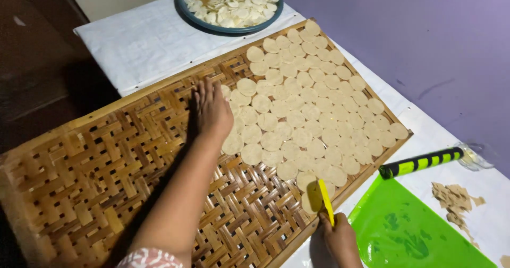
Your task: Transferring small round dough pieces to a drying tray and rolling out more dough.
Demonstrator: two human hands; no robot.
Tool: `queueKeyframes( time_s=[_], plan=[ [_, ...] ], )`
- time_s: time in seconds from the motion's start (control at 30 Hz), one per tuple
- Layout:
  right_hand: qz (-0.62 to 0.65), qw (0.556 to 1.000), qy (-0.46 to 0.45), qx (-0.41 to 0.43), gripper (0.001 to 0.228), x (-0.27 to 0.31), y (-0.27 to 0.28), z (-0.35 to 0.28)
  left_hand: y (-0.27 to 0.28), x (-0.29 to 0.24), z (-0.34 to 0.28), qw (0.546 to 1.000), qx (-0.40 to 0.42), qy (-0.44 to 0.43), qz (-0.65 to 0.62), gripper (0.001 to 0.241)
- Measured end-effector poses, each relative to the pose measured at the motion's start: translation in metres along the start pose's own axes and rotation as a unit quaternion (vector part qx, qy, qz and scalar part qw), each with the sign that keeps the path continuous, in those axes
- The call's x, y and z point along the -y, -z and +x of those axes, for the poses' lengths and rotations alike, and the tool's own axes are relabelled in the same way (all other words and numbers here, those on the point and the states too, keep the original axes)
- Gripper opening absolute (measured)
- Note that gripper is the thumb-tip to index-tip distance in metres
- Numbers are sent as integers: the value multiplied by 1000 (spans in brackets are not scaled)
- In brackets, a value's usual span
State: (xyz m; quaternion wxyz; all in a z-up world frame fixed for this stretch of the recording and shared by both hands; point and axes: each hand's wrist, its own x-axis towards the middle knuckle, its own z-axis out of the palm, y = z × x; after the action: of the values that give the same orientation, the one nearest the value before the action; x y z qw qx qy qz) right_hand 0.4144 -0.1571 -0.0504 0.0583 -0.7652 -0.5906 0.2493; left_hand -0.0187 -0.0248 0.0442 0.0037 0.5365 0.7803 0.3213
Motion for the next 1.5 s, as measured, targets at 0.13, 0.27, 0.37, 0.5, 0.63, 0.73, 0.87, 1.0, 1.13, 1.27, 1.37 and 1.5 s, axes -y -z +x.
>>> queueKeyframes(
  time_s=[0.13,0.27,0.37,0.5,0.63,0.73,0.87,1.0,1.13,1.27,1.37,1.5],
  plan=[
    [48,999,12,-18,38,-10,6,-21,-5,-77,-104,994,59,-84,-43,60],
    [110,993,-3,-53,28,-31,21,-47,-14,-131,-210,960,182,-196,-80,56],
    [154,983,-16,-99,34,-59,30,-64,-27,-147,-268,930,227,-269,-104,57],
    [193,964,-54,-176,48,-95,60,-94,-49,-164,-313,898,250,-350,-95,63],
    [174,939,-62,-292,45,-176,71,-104,-68,-194,-333,880,305,-356,-73,66],
    [91,934,-122,-322,57,-226,83,-123,-76,-221,-345,866,290,-399,-81,63],
    [-7,927,-171,-333,62,-281,83,-140,-93,-257,-351,865,288,-406,-64,63],
    [-78,924,-194,-321,53,-291,88,-145,-128,-282,-347,882,258,-389,-61,65],
    [-44,923,-82,-373,52,-259,118,-127,-146,-289,-352,893,294,-340,-17,70],
    [67,925,42,-371,56,-252,133,-52,-143,-288,-354,893,299,-336,13,69],
    [78,950,22,-301,76,-248,149,27,-139,-285,-353,898,282,-338,-17,70],
    [32,986,-45,-158,123,-224,173,112,-139,-285,-351,893,293,-338,-36,72]
  ],
)
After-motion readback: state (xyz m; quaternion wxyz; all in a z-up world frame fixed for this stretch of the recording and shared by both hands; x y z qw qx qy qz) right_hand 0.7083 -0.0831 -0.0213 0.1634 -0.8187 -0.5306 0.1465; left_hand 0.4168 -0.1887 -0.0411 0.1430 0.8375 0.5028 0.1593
